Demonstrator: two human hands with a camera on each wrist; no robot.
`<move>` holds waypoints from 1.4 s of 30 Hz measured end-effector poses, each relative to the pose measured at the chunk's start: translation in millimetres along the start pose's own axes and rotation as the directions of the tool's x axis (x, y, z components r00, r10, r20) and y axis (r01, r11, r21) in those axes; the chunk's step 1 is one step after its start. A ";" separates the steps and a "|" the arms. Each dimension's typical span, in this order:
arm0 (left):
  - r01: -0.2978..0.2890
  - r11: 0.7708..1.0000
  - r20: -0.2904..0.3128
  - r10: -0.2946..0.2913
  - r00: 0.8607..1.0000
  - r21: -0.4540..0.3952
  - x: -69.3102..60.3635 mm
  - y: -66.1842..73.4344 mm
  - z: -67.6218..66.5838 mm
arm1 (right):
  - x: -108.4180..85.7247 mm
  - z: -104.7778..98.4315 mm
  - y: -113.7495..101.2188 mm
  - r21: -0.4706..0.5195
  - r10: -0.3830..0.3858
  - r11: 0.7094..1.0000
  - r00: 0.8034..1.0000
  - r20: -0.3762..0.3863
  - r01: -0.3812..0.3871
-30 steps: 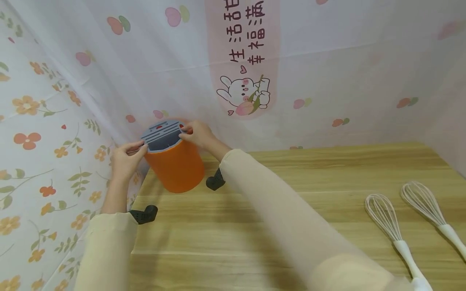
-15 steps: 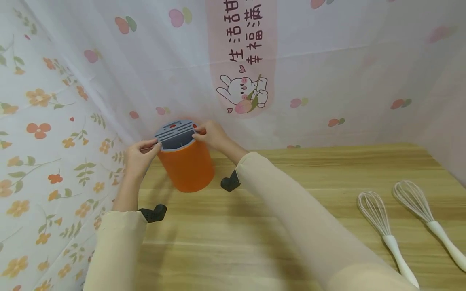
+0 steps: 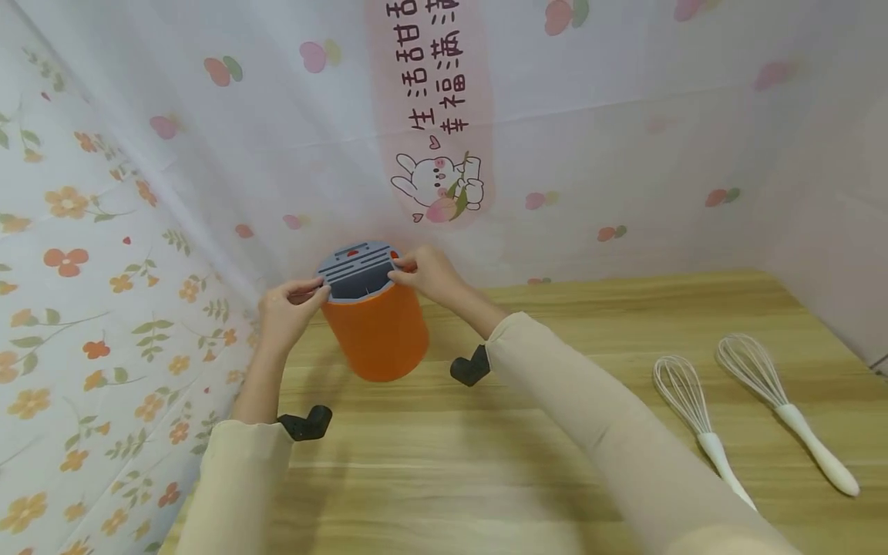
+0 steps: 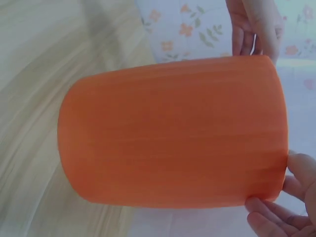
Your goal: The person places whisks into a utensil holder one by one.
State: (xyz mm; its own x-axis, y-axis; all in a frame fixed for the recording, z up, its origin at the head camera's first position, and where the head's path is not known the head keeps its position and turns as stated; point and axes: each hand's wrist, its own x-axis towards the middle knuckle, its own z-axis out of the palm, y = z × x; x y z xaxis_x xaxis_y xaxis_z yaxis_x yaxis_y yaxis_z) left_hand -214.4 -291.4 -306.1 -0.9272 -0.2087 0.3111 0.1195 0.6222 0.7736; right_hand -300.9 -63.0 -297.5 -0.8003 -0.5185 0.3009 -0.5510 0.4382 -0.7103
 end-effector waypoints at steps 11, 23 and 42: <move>0.017 0.997 0.068 -0.012 0.998 -0.079 -9.5 18.4 31.3 | -38.8 -28.9 14.6 -0.066 0.026 0.997 1.000 -0.016 -0.027; -0.080 0.978 0.098 0.100 0.990 -0.191 -34.3 53.6 75.5 | -111.1 -72.7 25.3 -0.083 0.072 0.994 0.995 -0.074 -0.078; -0.131 0.948 0.184 0.189 0.965 -0.290 -84.8 99.2 113.2 | -212.8 -113.1 22.9 -0.143 0.109 0.980 0.976 -0.189 -0.138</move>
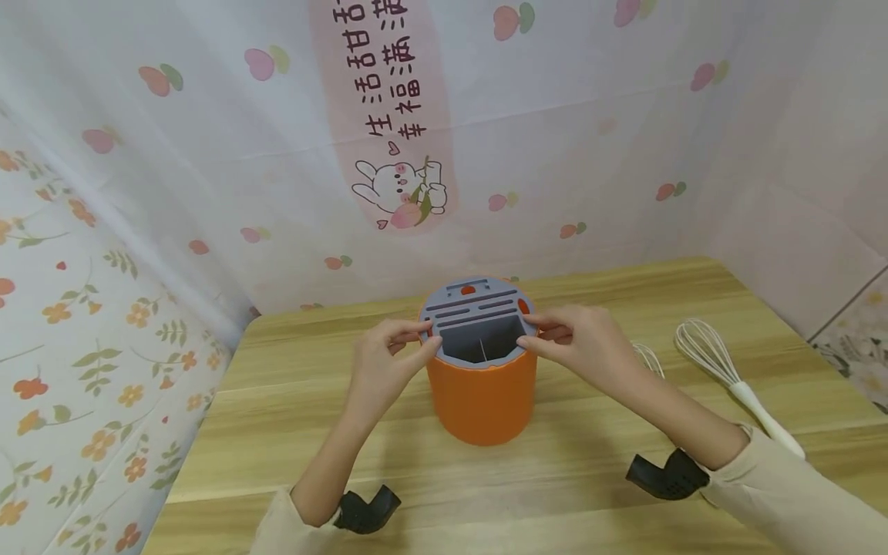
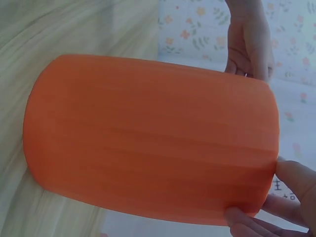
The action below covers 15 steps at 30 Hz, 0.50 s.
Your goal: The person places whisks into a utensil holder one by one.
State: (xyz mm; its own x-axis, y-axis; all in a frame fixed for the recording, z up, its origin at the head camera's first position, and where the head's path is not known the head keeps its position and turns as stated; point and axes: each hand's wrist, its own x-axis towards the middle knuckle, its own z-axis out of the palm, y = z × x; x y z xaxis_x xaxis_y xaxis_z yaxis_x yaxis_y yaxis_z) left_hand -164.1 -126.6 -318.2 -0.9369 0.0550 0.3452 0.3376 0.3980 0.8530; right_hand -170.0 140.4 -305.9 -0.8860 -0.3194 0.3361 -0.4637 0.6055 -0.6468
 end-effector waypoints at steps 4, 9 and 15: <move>-0.025 1.000 0.023 0.026 0.999 -0.013 -4.1 4.8 6.5 | -11.2 -5.8 1.1 -0.029 -0.012 1.000 1.000 -0.028 0.011; -0.036 0.999 0.046 0.037 0.998 -0.020 -8.0 11.5 12.5 | -22.5 -12.0 -0.3 -0.035 -0.010 0.999 0.999 -0.042 0.009; -0.080 0.997 0.042 0.080 0.996 -0.004 -15.0 32.9 13.0 | -28.9 -14.6 -2.7 -0.045 -0.014 0.999 0.999 -0.043 0.012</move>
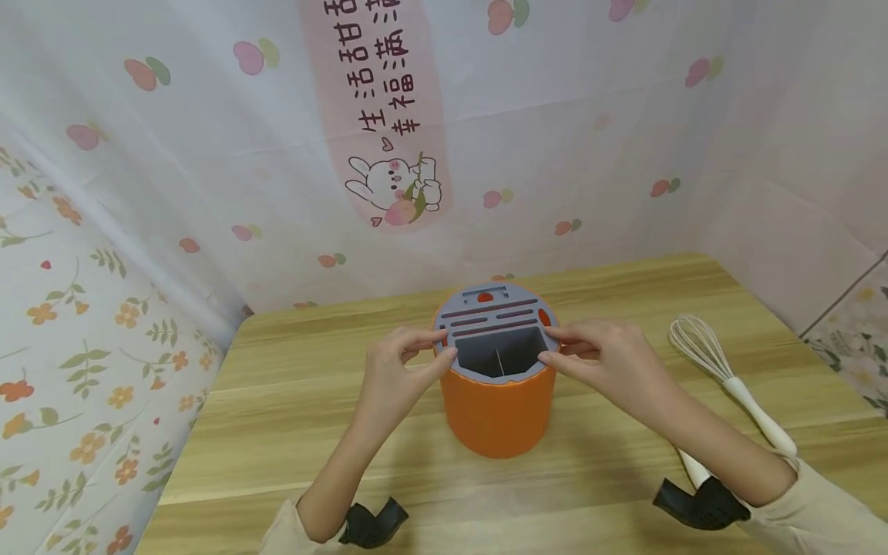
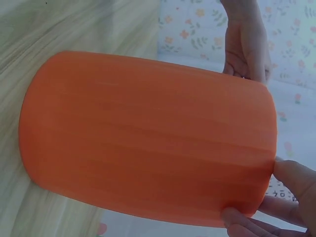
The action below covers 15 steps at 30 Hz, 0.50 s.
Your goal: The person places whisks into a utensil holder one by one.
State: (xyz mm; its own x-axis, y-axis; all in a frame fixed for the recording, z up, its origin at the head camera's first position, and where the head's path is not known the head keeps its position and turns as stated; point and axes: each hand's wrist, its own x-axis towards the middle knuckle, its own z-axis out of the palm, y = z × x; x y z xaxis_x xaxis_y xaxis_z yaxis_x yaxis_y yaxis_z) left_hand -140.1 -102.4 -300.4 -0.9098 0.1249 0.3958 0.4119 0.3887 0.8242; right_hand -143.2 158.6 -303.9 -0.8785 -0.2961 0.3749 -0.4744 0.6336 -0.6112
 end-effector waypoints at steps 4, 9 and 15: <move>-0.037 0.998 -0.011 0.037 0.999 0.044 0.4 -13.0 2.1 | -0.8 -2.9 2.0 0.017 -0.012 1.000 1.000 0.008 0.012; -0.028 0.999 -0.014 0.028 1.000 0.016 1.9 -23.3 4.0 | 0.9 -12.1 13.9 0.060 0.038 0.997 0.999 0.017 -0.039; -0.026 1.000 -0.010 0.026 1.000 -0.003 1.4 -24.6 3.2 | 2.0 -36.5 40.2 0.152 0.192 0.966 0.975 0.111 -0.208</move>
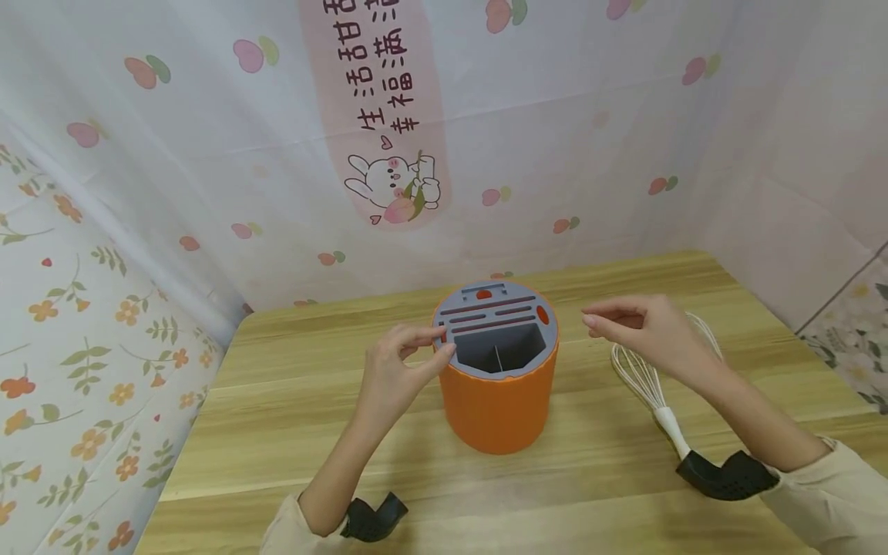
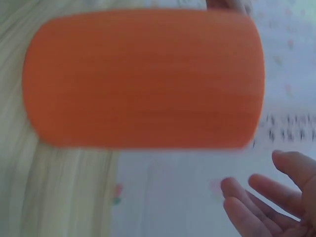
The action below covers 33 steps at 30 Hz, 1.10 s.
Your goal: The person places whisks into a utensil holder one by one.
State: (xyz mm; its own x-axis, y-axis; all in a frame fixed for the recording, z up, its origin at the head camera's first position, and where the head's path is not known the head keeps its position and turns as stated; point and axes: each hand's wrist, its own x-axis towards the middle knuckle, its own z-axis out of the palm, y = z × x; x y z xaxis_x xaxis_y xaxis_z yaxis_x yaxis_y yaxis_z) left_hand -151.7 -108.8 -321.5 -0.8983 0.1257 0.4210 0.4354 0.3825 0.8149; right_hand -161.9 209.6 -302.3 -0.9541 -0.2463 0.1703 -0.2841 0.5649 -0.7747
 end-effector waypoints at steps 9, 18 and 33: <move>0.012 1.000 0.036 -0.011 0.999 -0.007 2.3 -2.3 -0.7 | -10.9 -35.6 68.0 0.083 0.168 0.979 0.969 0.182 -0.186; 0.041 0.999 0.024 -0.041 0.999 -0.022 1.3 6.1 -1.1 | -36.2 -53.6 131.4 0.099 0.330 0.912 0.853 0.404 -0.399; 0.051 0.999 0.039 -0.051 0.998 -0.014 -2.4 36.5 -6.6 | -51.9 -33.3 168.0 0.138 0.223 0.911 0.746 0.627 -0.388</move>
State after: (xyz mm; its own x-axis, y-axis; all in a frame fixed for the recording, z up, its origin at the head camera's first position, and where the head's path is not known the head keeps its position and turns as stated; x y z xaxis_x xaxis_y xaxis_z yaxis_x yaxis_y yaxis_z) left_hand -133.2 -101.2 -290.1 -0.9209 0.1421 0.3630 0.3895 0.3760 0.8408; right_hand -163.2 343.4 -421.0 -0.7162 -0.5516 -0.4275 0.1249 0.5014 -0.8561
